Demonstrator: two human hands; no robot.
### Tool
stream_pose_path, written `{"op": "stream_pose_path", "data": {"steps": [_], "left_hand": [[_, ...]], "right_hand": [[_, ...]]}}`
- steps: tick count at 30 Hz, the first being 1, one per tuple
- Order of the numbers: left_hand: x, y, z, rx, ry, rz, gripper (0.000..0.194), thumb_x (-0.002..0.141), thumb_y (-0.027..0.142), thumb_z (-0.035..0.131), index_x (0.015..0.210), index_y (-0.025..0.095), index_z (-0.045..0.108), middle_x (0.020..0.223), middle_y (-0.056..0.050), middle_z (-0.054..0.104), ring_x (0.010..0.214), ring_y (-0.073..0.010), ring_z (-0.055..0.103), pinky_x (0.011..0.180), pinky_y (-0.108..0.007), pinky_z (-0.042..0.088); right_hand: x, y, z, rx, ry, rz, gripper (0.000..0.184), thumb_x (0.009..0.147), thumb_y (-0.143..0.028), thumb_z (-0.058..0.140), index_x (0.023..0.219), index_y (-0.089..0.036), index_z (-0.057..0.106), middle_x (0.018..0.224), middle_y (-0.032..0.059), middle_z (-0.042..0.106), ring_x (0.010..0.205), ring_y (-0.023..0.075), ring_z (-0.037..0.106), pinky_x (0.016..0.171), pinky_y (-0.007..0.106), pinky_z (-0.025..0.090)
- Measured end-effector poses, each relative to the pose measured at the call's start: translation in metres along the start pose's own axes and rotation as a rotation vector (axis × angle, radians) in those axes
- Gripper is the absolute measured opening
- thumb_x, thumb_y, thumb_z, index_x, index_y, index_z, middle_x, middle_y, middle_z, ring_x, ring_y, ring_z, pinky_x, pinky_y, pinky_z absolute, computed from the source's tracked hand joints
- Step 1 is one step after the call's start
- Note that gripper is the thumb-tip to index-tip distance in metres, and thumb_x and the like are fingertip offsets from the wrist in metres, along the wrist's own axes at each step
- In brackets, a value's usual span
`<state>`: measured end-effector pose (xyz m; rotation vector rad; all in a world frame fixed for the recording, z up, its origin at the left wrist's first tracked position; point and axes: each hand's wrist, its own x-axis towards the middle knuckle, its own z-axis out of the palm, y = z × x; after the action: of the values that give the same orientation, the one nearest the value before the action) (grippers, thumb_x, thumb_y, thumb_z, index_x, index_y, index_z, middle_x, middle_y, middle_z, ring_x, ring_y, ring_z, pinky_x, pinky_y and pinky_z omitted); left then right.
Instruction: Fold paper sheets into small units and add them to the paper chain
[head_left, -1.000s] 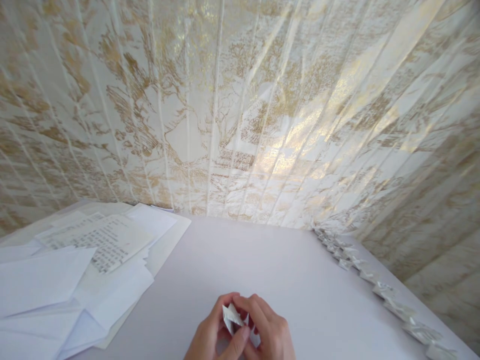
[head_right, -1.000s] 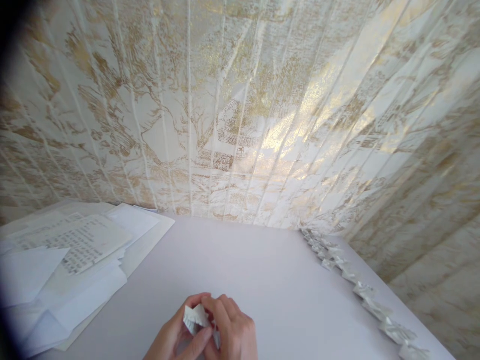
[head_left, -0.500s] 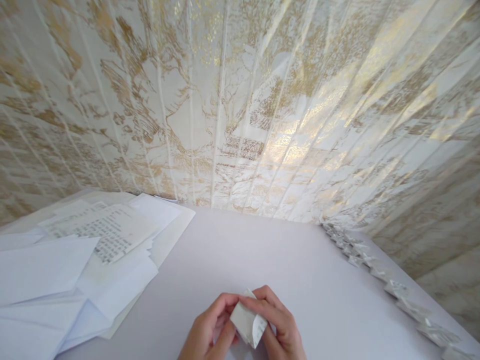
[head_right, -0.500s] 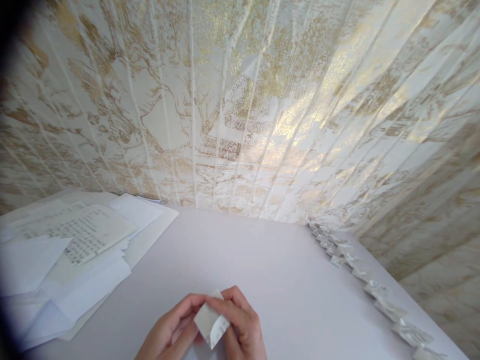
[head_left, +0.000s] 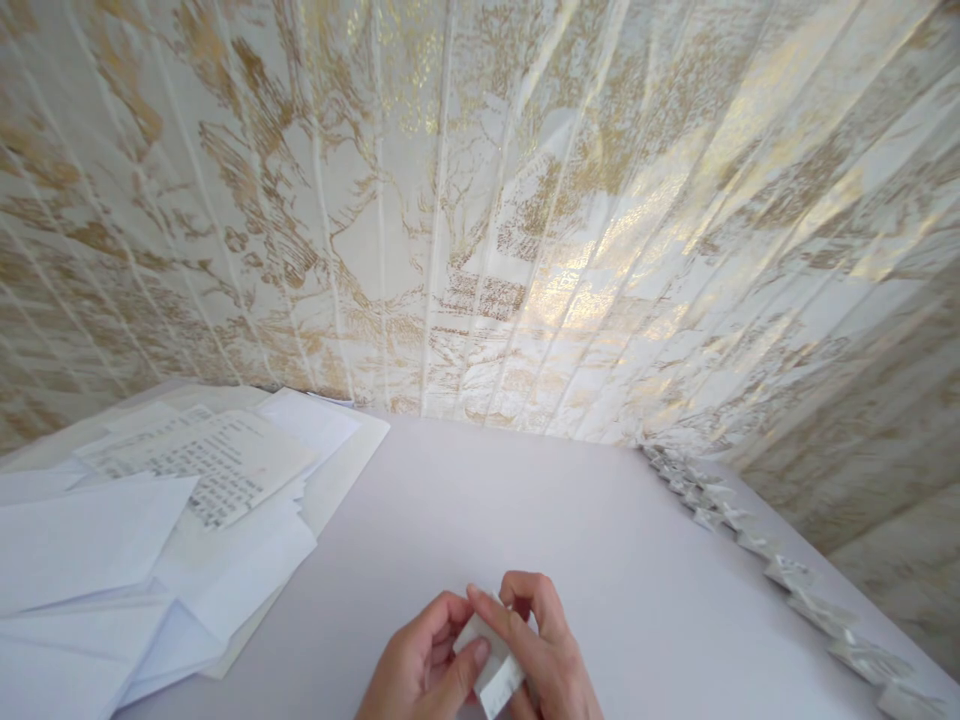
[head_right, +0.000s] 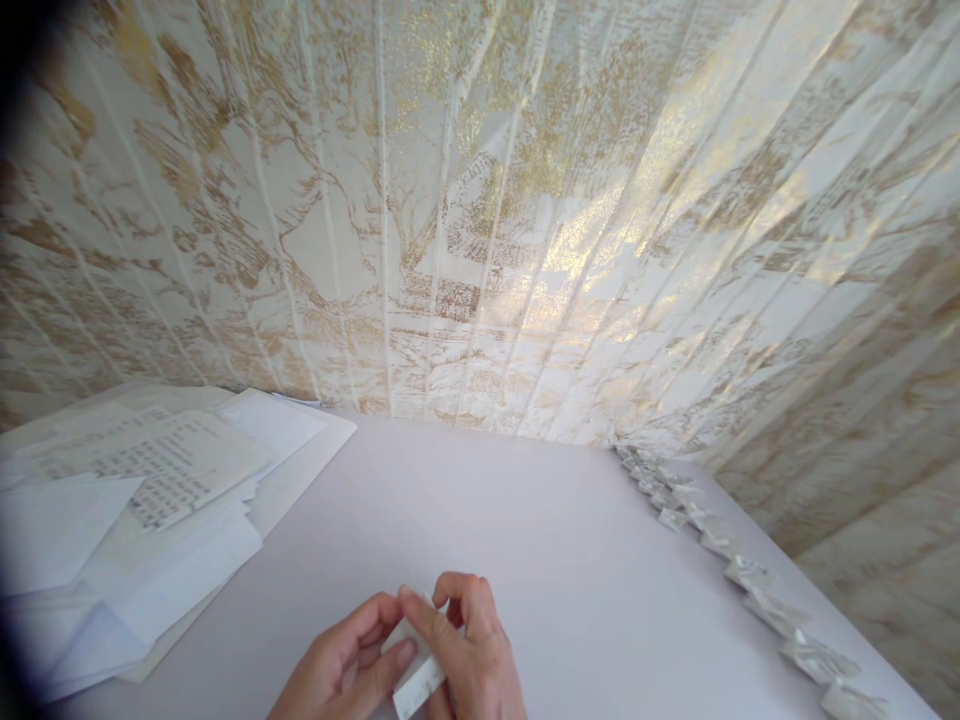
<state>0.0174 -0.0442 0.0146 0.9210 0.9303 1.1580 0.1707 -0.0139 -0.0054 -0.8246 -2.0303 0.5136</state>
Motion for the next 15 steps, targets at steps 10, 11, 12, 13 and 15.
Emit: {"op": "stream_pose_path", "data": {"steps": [10, 11, 12, 13, 15], "left_hand": [[0.002, 0.002, -0.01, 0.284, 0.05, 0.043, 0.036, 0.086, 0.056, 0.055, 0.092, 0.02, 0.061, 0.077, 0.0, 0.07, 0.072, -0.0163, 0.064, 0.068, -0.022, 0.049], [0.001, 0.001, -0.01, 0.33, 0.049, 0.049, 0.036, 0.086, 0.056, 0.054, 0.092, 0.021, 0.061, 0.074, 0.0, 0.069, 0.07, -0.0157, 0.063, 0.066, -0.021, 0.048], [0.0, 0.001, -0.009, 0.372, 0.051, 0.057, 0.035, 0.087, 0.055, 0.053, 0.092, 0.021, 0.061, 0.072, 0.001, 0.069, 0.067, -0.015, 0.063, 0.064, -0.02, 0.047], [-0.001, 0.002, -0.008, 0.4, 0.056, 0.066, 0.035, 0.087, 0.055, 0.053, 0.091, 0.022, 0.062, 0.07, 0.002, 0.068, 0.065, -0.0144, 0.062, 0.063, -0.019, 0.045], [-0.002, 0.005, -0.007, 0.416, 0.066, 0.077, 0.034, 0.087, 0.054, 0.054, 0.089, 0.022, 0.062, 0.069, 0.002, 0.068, 0.064, -0.0137, 0.061, 0.061, -0.018, 0.044]], "right_hand": [[0.013, -0.001, -0.014, 0.359, 0.065, 0.223, 0.036, 0.095, -0.049, 0.047, 0.112, -0.024, 0.066, 0.089, 0.0057, 0.06, 0.078, 0.0191, 0.058, 0.067, 0.029, 0.047], [0.012, -0.001, -0.013, 0.376, 0.075, 0.284, 0.036, 0.094, -0.052, 0.05, 0.103, -0.023, 0.069, 0.084, 0.0048, 0.06, 0.075, 0.0185, 0.057, 0.066, 0.028, 0.046], [0.011, -0.001, -0.011, 0.387, 0.074, 0.337, 0.036, 0.092, -0.053, 0.053, 0.093, -0.022, 0.072, 0.078, 0.0036, 0.06, 0.072, 0.0175, 0.056, 0.064, 0.027, 0.044], [0.01, -0.001, -0.009, 0.396, 0.067, 0.387, 0.037, 0.09, -0.053, 0.056, 0.083, -0.021, 0.072, 0.073, 0.0025, 0.058, 0.068, 0.0164, 0.054, 0.063, 0.026, 0.043], [0.008, 0.001, -0.004, 0.42, 0.07, 0.472, 0.039, 0.088, -0.051, 0.061, 0.068, -0.019, 0.07, 0.067, 0.0009, 0.055, 0.063, 0.0142, 0.051, 0.06, 0.025, 0.039]]}}
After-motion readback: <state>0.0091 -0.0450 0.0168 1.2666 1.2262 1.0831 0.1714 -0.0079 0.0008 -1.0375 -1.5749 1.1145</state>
